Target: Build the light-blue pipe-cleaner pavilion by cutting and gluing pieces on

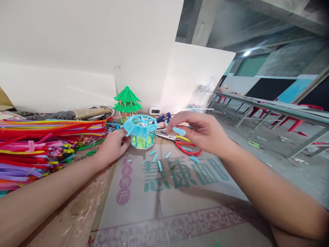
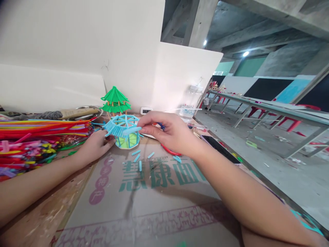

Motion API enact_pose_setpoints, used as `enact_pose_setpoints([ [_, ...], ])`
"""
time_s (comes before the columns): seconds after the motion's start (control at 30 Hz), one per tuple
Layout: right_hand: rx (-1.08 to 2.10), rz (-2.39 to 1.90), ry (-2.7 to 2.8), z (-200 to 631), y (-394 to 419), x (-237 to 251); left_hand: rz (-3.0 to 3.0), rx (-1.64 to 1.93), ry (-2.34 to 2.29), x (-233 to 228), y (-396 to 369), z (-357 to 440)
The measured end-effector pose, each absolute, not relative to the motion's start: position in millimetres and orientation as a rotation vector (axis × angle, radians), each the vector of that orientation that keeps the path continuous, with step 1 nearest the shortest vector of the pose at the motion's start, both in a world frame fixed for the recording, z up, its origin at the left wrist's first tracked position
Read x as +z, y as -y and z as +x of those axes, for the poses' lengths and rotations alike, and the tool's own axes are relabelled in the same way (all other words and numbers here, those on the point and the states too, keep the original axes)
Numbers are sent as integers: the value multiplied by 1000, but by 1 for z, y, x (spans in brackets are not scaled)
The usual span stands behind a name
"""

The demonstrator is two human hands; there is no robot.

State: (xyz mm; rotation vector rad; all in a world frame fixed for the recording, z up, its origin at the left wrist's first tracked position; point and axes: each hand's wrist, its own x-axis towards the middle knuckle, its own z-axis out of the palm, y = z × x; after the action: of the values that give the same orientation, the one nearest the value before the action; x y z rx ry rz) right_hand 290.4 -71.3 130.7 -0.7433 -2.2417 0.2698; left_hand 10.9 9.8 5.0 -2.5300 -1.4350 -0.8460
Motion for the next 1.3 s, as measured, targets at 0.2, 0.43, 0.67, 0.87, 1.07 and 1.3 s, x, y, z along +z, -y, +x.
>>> enact_pose_setpoints([
  [0.2,-203,-710,2395,293,88,147,-2535,-809,1525,12,-2,12],
  [0.43,-278,-682,2534,304,53,130,-2598,-620,1290,20,24,19],
  [0.67,-311,-748,2720,304,48,125,-2754,-488,1298,26,47,64],
  [0.87,-293,-790,2800,303,51,123,-2686,-336,1437,28,45,88],
  [1.07,-199,-825,2834,298,51,116,-2921,-992,1579,29,56,72],
  [1.3,-192,-835,2865,292,46,103,-3197,-1601,1928,18,54,70],
])
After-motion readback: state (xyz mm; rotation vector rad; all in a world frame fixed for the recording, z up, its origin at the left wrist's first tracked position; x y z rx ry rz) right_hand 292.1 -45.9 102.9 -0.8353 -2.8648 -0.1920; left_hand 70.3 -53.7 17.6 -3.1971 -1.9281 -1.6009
